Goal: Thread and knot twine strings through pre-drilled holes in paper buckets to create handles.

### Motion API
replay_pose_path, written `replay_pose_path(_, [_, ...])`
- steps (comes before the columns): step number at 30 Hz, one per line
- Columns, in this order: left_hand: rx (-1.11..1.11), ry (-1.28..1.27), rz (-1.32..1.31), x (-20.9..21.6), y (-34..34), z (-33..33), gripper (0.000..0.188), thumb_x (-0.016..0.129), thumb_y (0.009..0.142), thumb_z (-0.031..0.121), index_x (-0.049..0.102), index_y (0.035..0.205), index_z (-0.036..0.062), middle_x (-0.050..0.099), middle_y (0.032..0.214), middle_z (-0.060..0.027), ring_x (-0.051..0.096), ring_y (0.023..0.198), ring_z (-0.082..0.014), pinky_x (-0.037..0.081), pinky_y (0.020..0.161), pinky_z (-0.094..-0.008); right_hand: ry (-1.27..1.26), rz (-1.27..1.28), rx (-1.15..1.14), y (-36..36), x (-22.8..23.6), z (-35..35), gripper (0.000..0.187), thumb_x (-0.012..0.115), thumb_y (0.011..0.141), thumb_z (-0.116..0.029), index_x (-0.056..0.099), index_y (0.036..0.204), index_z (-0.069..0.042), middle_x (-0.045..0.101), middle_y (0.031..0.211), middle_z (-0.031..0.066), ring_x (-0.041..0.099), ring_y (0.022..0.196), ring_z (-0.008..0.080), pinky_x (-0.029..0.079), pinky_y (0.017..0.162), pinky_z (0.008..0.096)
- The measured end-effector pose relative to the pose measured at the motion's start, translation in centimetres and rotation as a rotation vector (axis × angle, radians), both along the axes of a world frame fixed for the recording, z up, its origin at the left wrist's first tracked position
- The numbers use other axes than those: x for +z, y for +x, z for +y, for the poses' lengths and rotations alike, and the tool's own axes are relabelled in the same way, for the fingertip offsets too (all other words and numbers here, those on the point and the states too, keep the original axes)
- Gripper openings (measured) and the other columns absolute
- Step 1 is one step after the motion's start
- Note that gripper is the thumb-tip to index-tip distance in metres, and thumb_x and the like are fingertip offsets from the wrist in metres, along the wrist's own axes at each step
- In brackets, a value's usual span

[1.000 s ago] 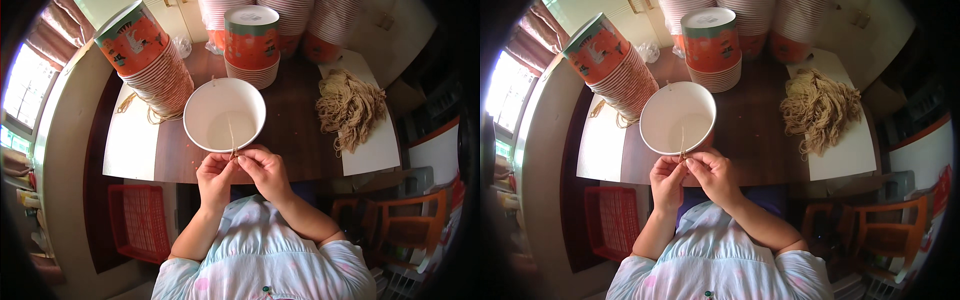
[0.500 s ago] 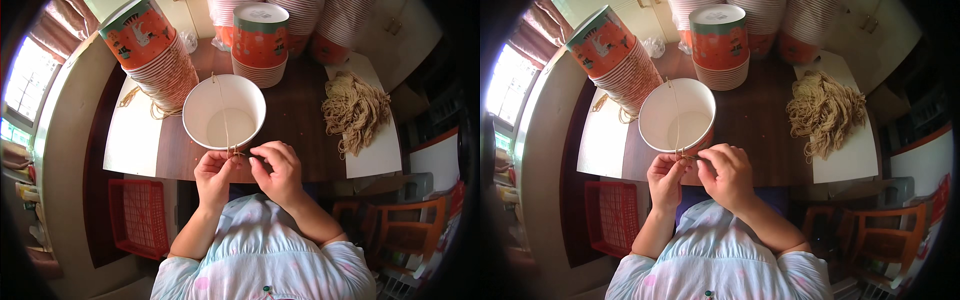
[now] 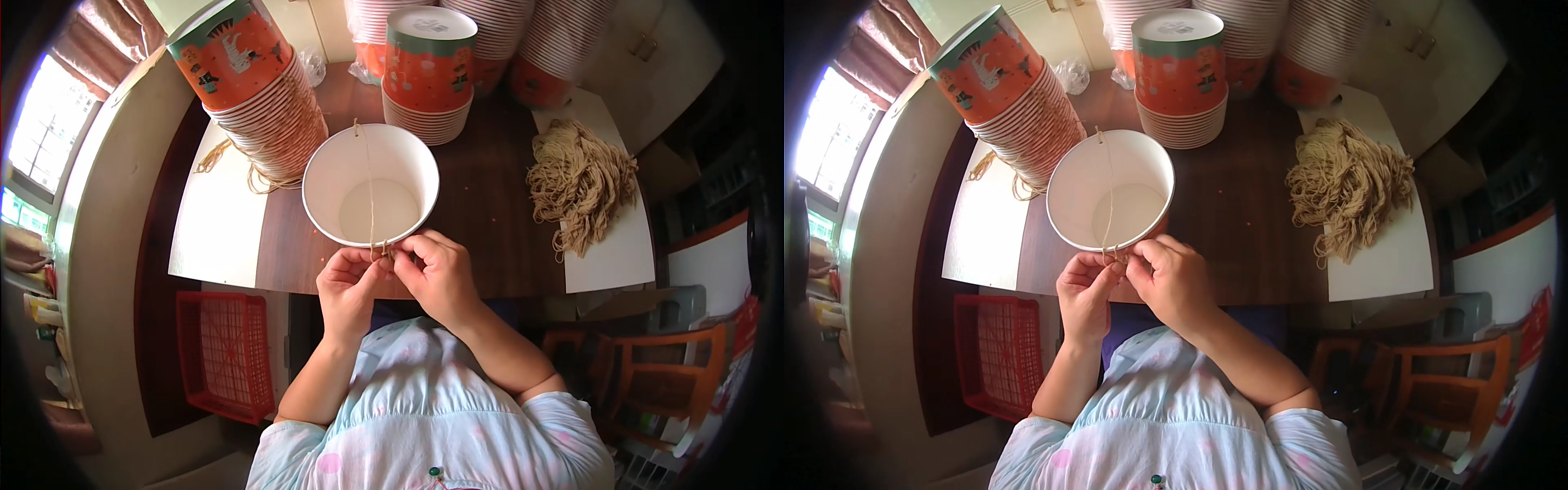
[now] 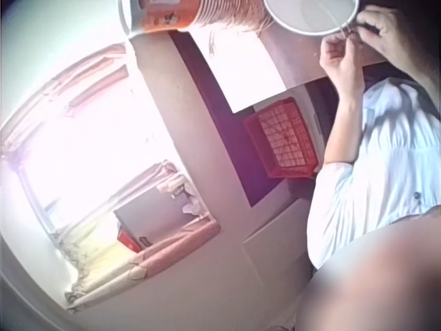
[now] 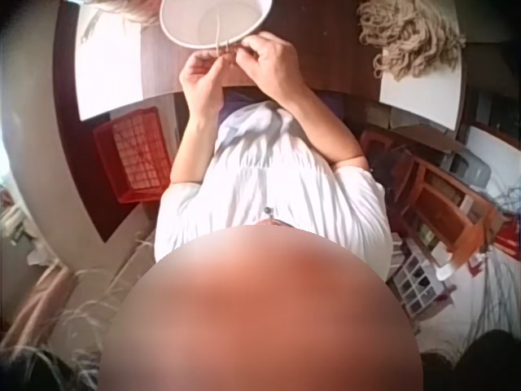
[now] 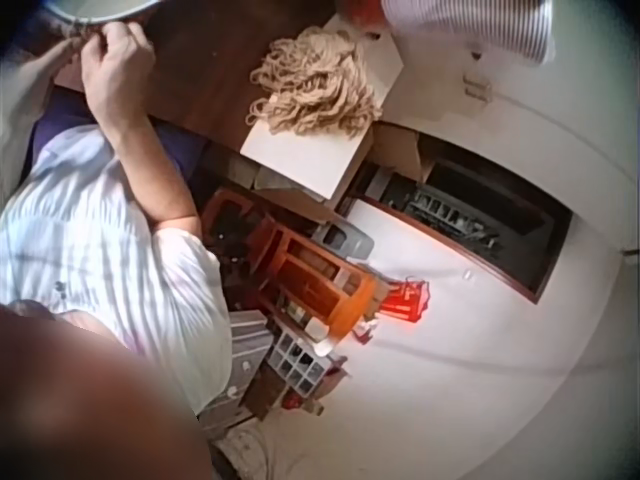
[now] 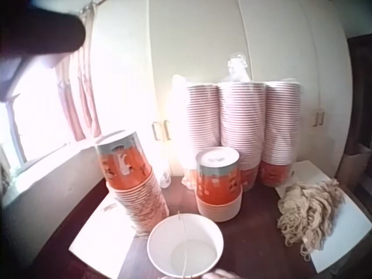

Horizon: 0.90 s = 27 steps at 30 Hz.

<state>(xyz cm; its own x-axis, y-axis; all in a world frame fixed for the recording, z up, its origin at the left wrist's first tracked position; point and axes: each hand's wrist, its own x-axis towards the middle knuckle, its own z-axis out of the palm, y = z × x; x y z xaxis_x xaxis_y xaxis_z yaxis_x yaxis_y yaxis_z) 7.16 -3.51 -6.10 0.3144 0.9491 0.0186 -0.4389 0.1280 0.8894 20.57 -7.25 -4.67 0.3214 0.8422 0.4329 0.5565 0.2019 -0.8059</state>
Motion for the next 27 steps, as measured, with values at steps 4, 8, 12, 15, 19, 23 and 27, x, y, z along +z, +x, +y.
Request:
replay_pose_path(4, [-0.007,0.006,0.011,-0.1,-0.2,0.2,0.008,0.065,0.086,-0.002,0.060,0.092,-0.0034,0.067,0.088,-0.0075,0.064,0.078,-0.0123,0.052,0.074,-0.0236,-0.099,0.256,0.140,0.3,0.1,0.0,0.010,0.064,0.082,-0.006,0.068,0.088,0.000,0.068,0.081,0.0115,0.065,0.072,0.0203,0.051,0.064,0.0306])
replay_pose_path(8, [0.025,0.018,0.015,-0.4,-0.4,0.3,0.009,0.066,0.086,-0.002,0.060,0.092,-0.0034,0.067,0.089,-0.0072,0.064,0.078,-0.0112,0.052,0.074,-0.0228,-0.185,0.370,0.222,0.1,0.9,-0.1,0.014,0.063,0.086,-0.007,0.070,0.093,0.003,0.071,0.085,0.0083,0.065,0.077,0.0101,0.051,0.068,0.0242])
replay_pose_path(12, [0.003,0.081,0.089,-0.1,-0.8,0.2,0.009,0.064,0.087,-0.003,0.060,0.094,-0.0045,0.067,0.091,-0.0084,0.065,0.083,-0.0126,0.053,0.078,-0.0245,-0.271,0.594,0.292,0.4,0.3,0.3,0.015,0.062,0.088,-0.008,0.070,0.093,0.003,0.071,0.085,0.0057,0.064,0.078,0.0090,0.051,0.071,0.0240])
replay_pose_path(15, [-0.023,0.073,0.027,-0.1,-0.8,0.2,0.009,0.063,0.088,-0.004,0.060,0.096,-0.0058,0.067,0.093,-0.0097,0.066,0.087,-0.0142,0.053,0.081,-0.0261,-0.252,0.951,0.361,0.0,-0.3,0.4,0.017,0.060,0.089,-0.010,0.069,0.092,0.005,0.070,0.087,0.0078,0.064,0.078,0.0100,0.051,0.073,0.0247])
replay_pose_path(19, [-0.015,0.134,0.011,-0.3,-0.7,0.0,0.011,0.063,0.088,-0.005,0.060,0.098,-0.0070,0.067,0.095,-0.0099,0.066,0.089,-0.0154,0.053,0.081,-0.0262,-0.253,1.203,0.388,-0.3,-0.1,0.3,0.016,0.060,0.090,-0.013,0.071,0.098,-0.003,0.068,0.082,-0.0021,0.048,0.066,0.0008,0.038,0.062,0.0178])
replay_pose_path(23, [0.127,0.353,0.225,-0.2,-0.3,-0.4,0.016,0.062,0.084,-0.010,0.062,0.099,-0.0071,0.067,0.096,-0.0121,0.066,0.085,-0.0157,0.054,0.078,-0.0270,-0.260,1.200,0.329,-0.5,-0.2,0.1,0.016,0.060,0.090,-0.013,0.070,0.097,-0.003,0.068,0.086,-0.0006,0.052,0.070,0.0022,0.042,0.065,0.0186])
replay_pose_path(27, [0.239,0.696,0.511,-0.2,-0.4,-0.1,0.020,0.064,0.079,-0.012,0.065,0.098,-0.0055,0.069,0.093,-0.0115,0.066,0.082,-0.0156,0.052,0.074,-0.0243,-0.221,1.239,0.332,-0.9,-0.7,0.0,0.016,0.058,0.091,-0.010,0.067,0.094,0.003,0.068,0.088,0.0051,0.062,0.081,0.0091,0.050,0.079,0.0230])
